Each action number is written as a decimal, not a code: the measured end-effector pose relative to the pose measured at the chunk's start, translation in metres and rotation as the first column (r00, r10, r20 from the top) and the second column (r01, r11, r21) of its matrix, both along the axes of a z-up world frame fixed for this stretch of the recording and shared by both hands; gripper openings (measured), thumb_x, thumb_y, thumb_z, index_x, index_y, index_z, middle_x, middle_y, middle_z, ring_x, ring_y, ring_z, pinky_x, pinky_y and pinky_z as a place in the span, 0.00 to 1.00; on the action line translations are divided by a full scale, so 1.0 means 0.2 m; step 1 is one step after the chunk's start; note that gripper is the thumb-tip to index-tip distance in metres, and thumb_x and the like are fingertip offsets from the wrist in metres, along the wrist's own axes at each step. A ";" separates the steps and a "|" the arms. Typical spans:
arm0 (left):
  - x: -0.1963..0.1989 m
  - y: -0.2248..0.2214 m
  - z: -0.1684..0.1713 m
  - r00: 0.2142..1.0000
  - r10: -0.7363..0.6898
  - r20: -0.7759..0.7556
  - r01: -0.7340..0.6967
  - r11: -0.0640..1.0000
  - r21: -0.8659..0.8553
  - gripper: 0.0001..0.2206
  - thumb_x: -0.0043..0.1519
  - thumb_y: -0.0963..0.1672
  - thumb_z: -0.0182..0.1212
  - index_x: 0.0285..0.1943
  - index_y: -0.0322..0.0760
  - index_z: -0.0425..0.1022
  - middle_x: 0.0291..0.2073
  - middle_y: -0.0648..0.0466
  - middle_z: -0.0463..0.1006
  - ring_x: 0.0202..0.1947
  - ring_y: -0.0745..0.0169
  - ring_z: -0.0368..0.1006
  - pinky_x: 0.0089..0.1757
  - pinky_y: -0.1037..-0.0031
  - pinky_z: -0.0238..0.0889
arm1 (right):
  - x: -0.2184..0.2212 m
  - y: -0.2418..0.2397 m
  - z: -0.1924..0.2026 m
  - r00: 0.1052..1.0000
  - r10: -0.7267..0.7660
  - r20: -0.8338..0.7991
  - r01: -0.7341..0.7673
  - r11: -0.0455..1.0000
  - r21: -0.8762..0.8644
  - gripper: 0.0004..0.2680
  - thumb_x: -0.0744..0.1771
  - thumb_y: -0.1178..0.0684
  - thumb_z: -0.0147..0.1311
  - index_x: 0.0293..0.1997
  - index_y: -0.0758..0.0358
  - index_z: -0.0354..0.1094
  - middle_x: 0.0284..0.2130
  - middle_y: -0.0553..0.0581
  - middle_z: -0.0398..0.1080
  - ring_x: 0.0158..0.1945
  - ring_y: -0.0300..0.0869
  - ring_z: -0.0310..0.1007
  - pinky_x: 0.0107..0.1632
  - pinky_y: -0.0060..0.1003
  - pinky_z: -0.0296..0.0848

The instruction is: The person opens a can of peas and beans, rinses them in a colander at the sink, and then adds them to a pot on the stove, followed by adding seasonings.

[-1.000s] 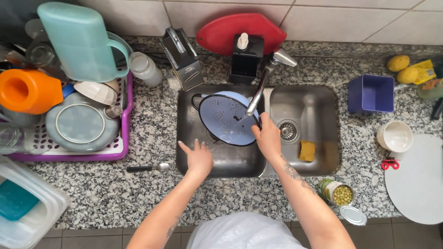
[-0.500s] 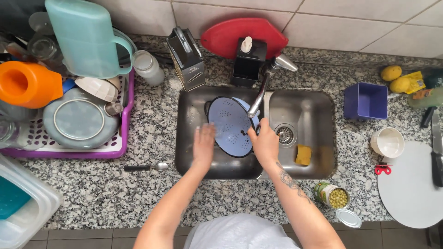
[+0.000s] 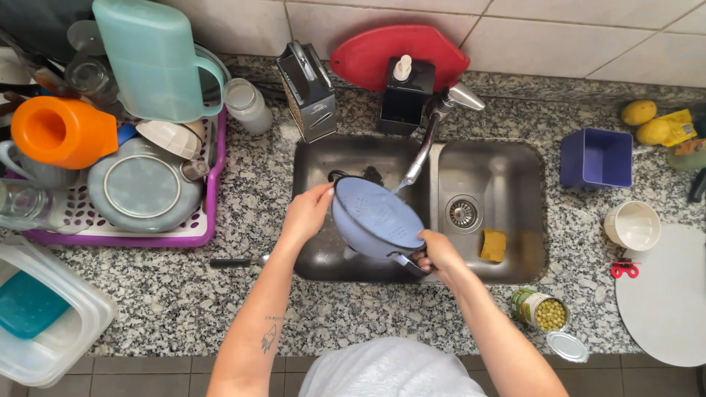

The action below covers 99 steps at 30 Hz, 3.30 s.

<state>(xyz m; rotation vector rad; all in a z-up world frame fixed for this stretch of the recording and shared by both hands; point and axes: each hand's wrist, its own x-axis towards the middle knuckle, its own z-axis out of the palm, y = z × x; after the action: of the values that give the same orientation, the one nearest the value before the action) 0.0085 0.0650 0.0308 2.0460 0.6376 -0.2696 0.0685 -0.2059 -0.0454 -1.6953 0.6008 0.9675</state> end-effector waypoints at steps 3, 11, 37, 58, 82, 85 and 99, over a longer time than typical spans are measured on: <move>0.06 -0.01 0.14 0.998 0.003 0.062 -0.003 1.000 0.011 0.18 0.64 0.51 0.44 0.58 0.43 0.70 0.50 0.46 0.74 0.55 0.43 0.66 0.54 0.56 0.57 | -0.07 0.07 -0.04 0.979 -0.095 -0.181 0.119 0.985 0.127 0.08 0.63 0.52 0.48 0.32 0.69 0.58 0.17 0.54 0.54 0.12 0.31 0.50 0.15 0.22 0.48; 0.22 -0.11 0.35 0.984 -0.154 0.089 0.096 0.879 0.467 0.15 0.64 0.50 0.46 0.49 0.45 0.77 0.38 0.54 0.79 0.43 0.54 0.74 0.43 0.66 0.67 | -0.24 0.19 -0.30 0.683 0.090 -0.725 0.430 0.753 0.498 0.10 0.64 0.50 0.33 0.35 0.69 0.55 0.18 0.46 0.45 0.13 0.26 0.43 0.13 0.18 0.45; -0.13 -0.14 -0.86 0.846 0.533 0.017 -0.523 0.835 -0.172 0.18 0.51 0.42 0.61 0.51 0.41 0.66 0.49 0.47 0.71 0.43 0.60 0.71 0.26 0.72 0.73 | -0.68 -0.73 0.11 0.861 0.075 0.502 0.051 0.971 -0.234 0.07 0.63 0.51 0.52 0.29 0.62 0.74 0.20 0.52 0.72 0.24 0.35 0.67 0.30 0.28 0.63; -0.35 -0.26 -0.12 0.899 0.376 0.223 -0.325 0.916 -0.234 0.17 0.58 0.38 0.58 0.55 0.31 0.61 0.54 0.40 0.68 0.53 0.42 0.66 0.49 0.58 0.62 | -0.39 -0.83 0.23 0.590 -0.194 0.784 0.386 0.920 -0.063 0.30 0.52 0.63 0.68 0.58 0.63 0.57 0.52 0.69 0.59 0.60 0.59 0.56 0.61 0.54 0.53; -0.49 -0.08 -0.14 0.926 0.376 -0.003 -0.351 0.861 -0.367 0.14 0.57 0.42 0.58 0.52 0.40 0.68 0.50 0.50 0.75 0.51 0.53 0.71 0.50 0.65 0.62 | 0.16 0.51 0.18 0.360 0.931 -0.056 -0.711 0.235 -0.663 0.30 0.52 0.29 0.59 0.43 0.69 0.67 0.36 0.68 0.72 0.42 0.58 0.73 0.41 0.50 0.72; -0.48 -0.07 -0.12 0.933 0.361 -0.001 -0.334 0.862 -0.380 0.13 0.58 0.42 0.57 0.52 0.39 0.67 0.51 0.49 0.74 0.51 0.51 0.71 0.51 0.64 0.61 | 0.23 0.54 0.20 0.618 0.781 -0.091 -0.729 0.526 -0.438 0.30 0.53 0.35 0.59 0.48 0.75 0.65 0.39 0.72 0.69 0.41 0.58 0.74 0.38 0.48 0.74; -0.50 -0.08 -0.12 0.949 0.310 -0.063 -0.311 0.881 -0.357 0.14 0.58 0.44 0.58 0.52 0.38 0.68 0.49 0.49 0.76 0.50 0.53 0.72 0.49 0.66 0.64 | -0.03 0.27 0.20 0.978 0.066 -0.200 -0.040 0.991 0.130 0.29 0.59 0.41 0.56 0.58 0.73 0.52 0.42 0.71 0.67 0.40 0.52 0.72 0.39 0.44 0.75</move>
<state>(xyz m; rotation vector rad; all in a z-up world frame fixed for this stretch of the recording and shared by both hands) -0.0910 0.0482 0.0072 1.5611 0.8402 -0.1856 0.0626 -0.1525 -0.0057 -1.5186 0.6174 1.2031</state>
